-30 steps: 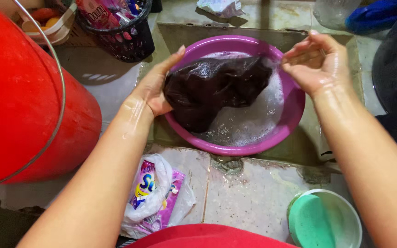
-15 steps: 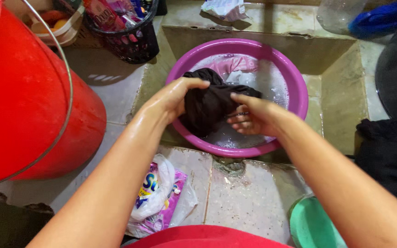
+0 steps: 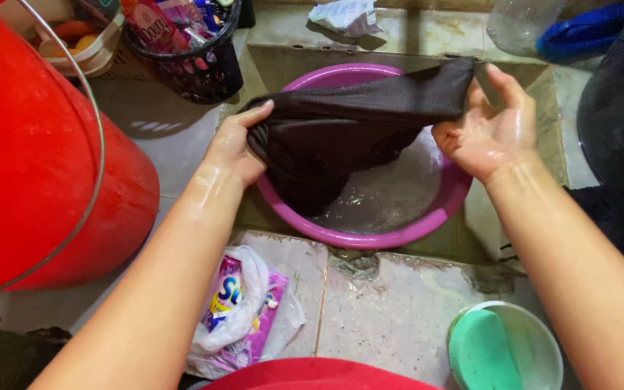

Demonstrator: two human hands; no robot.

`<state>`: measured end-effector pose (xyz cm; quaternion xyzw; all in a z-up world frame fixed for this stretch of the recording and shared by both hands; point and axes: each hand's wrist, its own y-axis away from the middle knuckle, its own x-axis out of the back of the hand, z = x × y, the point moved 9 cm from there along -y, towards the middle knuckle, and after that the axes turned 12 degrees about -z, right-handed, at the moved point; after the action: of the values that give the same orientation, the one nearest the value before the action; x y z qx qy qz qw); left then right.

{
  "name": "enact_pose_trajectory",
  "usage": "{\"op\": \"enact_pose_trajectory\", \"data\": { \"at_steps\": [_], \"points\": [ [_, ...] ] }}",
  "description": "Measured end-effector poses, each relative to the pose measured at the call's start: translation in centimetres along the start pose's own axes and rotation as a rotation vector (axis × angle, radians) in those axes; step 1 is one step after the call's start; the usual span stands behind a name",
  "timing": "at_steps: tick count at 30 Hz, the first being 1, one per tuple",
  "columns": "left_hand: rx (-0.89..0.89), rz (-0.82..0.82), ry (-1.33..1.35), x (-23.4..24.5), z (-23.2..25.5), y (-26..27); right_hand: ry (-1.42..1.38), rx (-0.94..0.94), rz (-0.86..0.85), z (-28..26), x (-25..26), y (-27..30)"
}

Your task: The person hand-washes a dark garment in a pink basin filled with soapy water. They repeatedly submerge, squeeze, and wring the fabric, then lift and stretch it to rinse and remove excess water. The garment remains in the basin throughout the clip.

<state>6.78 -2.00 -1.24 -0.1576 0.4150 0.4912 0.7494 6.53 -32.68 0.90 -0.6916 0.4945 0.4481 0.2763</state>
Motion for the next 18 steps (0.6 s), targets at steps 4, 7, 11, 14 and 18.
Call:
{"op": "enact_pose_trajectory", "data": {
  "at_steps": [4, 7, 11, 14, 18],
  "points": [
    [0.118, 0.064, 0.389, -1.7, -4.5, 0.7, -0.054, 0.05, 0.093, 2.0, -0.7, 1.8],
    [0.368, 0.028, 0.505, -5.3, -9.1, 1.4, -0.103, 0.022, -0.054, 4.1, -3.6, 2.0],
    [0.414, -0.213, 0.272, -9.0, -8.8, 0.6, 0.06, 0.001, -0.094, 4.8, -4.7, 2.2],
    [0.247, -0.025, -0.022, -6.6, -6.2, -1.0, 0.174, -0.109, -0.302, 5.5, -5.9, 1.4],
    [0.123, -0.098, 0.26, -5.4, -6.7, -2.4, 0.633, -0.338, 0.159, 4.5, 0.2, 0.4]
  ]
}}
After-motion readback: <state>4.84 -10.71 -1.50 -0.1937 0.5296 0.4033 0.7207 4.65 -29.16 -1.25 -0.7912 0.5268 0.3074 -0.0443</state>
